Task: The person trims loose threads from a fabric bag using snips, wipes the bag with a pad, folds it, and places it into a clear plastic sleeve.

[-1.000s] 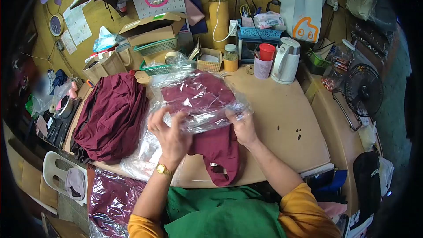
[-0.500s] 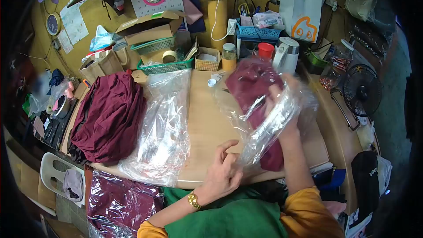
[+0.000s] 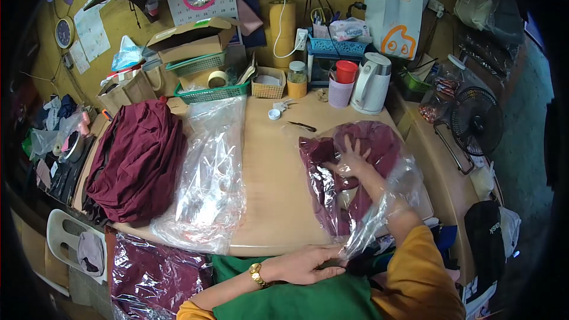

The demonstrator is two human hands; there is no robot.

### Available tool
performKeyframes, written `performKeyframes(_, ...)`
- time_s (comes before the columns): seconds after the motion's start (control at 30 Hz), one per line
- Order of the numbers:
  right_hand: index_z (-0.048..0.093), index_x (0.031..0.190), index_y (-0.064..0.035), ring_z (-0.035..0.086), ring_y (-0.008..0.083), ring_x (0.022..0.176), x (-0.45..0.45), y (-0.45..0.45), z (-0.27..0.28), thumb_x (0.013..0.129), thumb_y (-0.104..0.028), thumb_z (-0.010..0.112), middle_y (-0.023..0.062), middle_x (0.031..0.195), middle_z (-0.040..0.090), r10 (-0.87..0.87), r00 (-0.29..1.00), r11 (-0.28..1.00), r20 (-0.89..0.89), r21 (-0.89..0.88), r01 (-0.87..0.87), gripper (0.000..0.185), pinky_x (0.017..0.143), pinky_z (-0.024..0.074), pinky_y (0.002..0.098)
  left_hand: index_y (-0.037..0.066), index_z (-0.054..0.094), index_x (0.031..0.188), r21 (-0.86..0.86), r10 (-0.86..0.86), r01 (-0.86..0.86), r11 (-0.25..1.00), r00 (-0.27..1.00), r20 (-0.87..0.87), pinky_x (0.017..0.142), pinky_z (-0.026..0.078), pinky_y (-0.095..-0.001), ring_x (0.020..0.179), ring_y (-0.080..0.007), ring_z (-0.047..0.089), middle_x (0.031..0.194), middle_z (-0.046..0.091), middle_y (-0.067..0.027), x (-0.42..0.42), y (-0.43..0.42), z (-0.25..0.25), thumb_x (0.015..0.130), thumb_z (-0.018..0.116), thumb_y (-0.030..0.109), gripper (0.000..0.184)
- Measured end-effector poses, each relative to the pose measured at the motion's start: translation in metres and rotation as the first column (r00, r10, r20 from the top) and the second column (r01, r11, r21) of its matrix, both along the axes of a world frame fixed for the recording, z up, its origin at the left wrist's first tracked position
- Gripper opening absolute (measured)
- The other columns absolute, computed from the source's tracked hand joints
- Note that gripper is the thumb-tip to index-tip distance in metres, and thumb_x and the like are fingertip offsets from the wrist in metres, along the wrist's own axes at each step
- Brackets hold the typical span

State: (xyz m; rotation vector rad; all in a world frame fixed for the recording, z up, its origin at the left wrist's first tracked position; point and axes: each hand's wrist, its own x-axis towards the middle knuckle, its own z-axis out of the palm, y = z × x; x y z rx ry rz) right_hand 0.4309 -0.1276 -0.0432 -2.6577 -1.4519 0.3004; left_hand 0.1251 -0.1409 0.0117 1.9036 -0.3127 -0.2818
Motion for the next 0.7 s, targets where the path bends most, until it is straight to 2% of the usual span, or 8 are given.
performKeyframes(0.13,0.036,0.149,-0.0157,-0.002,0.0550,0.144,-0.029,0.010,-0.010,0.086,-0.059,0.056,0.0208,0.162,0.005,0.199,0.909,0.979,0.365,-0.031,-0.202,0.080,0.102,0.0015,0.0821,0.001,0.048,0.137,-0.074,0.106,-0.091,0.993,0.967,0.230,0.094,0.048,-0.0392,0.106,-0.0302,0.062,0.129,0.059,-0.0181,-0.001,-0.006,-0.020,0.103,0.050,0.028,0.044)
performKeyframes(0.2,0.032,0.152,-0.0203,-0.003,0.0528,0.145,-0.054,0.002,-0.024,0.087,-0.065,0.052,0.0200,0.162,0.006,0.281,0.959,0.959,0.029,0.040,-0.282,0.081,0.102,-0.0031,0.0816,0.001,0.051,0.134,-0.130,0.113,-0.065,0.989,0.906,0.408,0.095,0.048,-0.0379,0.106,-0.0281,0.062,0.129,0.059,-0.0172,0.001,-0.004,-0.024,0.104,0.047,0.031,0.043)
performKeyframes(0.27,0.031,0.153,-0.0225,-0.004,0.0505,0.146,-0.050,-0.001,-0.023,0.086,-0.071,0.051,0.0199,0.162,0.006,0.254,0.967,0.966,0.020,0.036,-0.255,0.085,0.105,-0.0018,0.0795,0.000,0.054,0.132,-0.173,0.083,-0.085,0.981,0.996,-0.016,0.097,0.047,-0.0366,0.108,-0.0256,0.061,0.131,0.059,-0.0159,-0.006,0.016,-0.010,0.103,0.050,0.030,0.042)
performKeyframes(0.33,0.033,0.152,-0.0214,-0.001,0.0503,0.146,-0.055,-0.009,-0.012,0.084,-0.070,0.054,0.0191,0.162,0.008,0.242,0.970,0.969,0.010,0.037,-0.242,0.086,0.107,0.0012,0.0769,0.008,0.056,0.134,-0.052,0.522,-0.519,0.853,0.852,0.041,0.086,0.051,-0.0375,0.094,-0.0270,0.064,0.111,0.060,-0.0160,-0.015,0.031,0.004,0.095,0.058,0.017,0.039)
performKeyframes(0.47,0.036,0.150,-0.0182,0.006,0.0506,0.146,-0.044,-0.010,-0.023,0.080,-0.066,0.062,0.0182,0.162,0.011,0.527,0.841,0.843,-0.122,0.203,-0.499,0.089,0.111,0.0118,0.0715,0.007,0.062,0.120,0.311,0.514,-0.726,0.614,0.666,0.541,0.070,0.053,-0.0385,0.077,-0.0283,0.061,0.092,0.054,-0.0121,-0.008,0.058,-0.044,0.087,0.065,0.012,0.034)
performKeyframes(0.53,0.038,0.150,-0.0170,0.012,0.0511,0.145,-0.032,-0.013,-0.024,0.078,-0.064,0.065,0.0199,0.161,0.011,0.501,0.858,0.842,-0.111,0.291,-0.454,0.091,0.110,0.0187,0.0700,0.007,0.064,0.114,0.364,0.460,-0.697,0.618,0.696,0.552,0.066,0.053,-0.0395,0.074,-0.0290,0.060,0.089,0.053,-0.0111,-0.009,0.053,-0.064,0.085,0.066,0.011,0.030)
performKeyframes(0.6,0.038,0.150,-0.0165,0.016,0.0520,0.143,-0.018,-0.021,-0.015,0.078,-0.065,0.064,0.0229,0.160,0.011,0.093,0.851,0.942,0.517,0.230,-0.243,0.090,0.109,0.0223,0.0692,0.005,0.067,0.101,0.313,0.383,-0.639,0.702,0.710,0.591,0.063,0.052,-0.0409,0.071,-0.0299,0.060,0.083,0.052,-0.0099,-0.007,0.032,-0.078,0.086,0.067,0.013,0.017)
performKeyframes(0.7,0.037,0.150,-0.0155,0.016,0.0526,0.143,0.000,-0.030,-0.005,0.078,-0.066,0.064,0.0249,0.160,0.010,0.056,0.996,0.998,0.074,0.003,-0.056,0.091,0.109,0.0216,0.0691,0.010,0.070,0.107,0.190,0.361,-0.499,0.846,0.797,0.484,0.064,0.052,-0.0389,0.068,-0.0301,0.062,0.079,0.059,-0.0100,-0.002,0.003,-0.086,0.087,0.071,0.020,0.023)
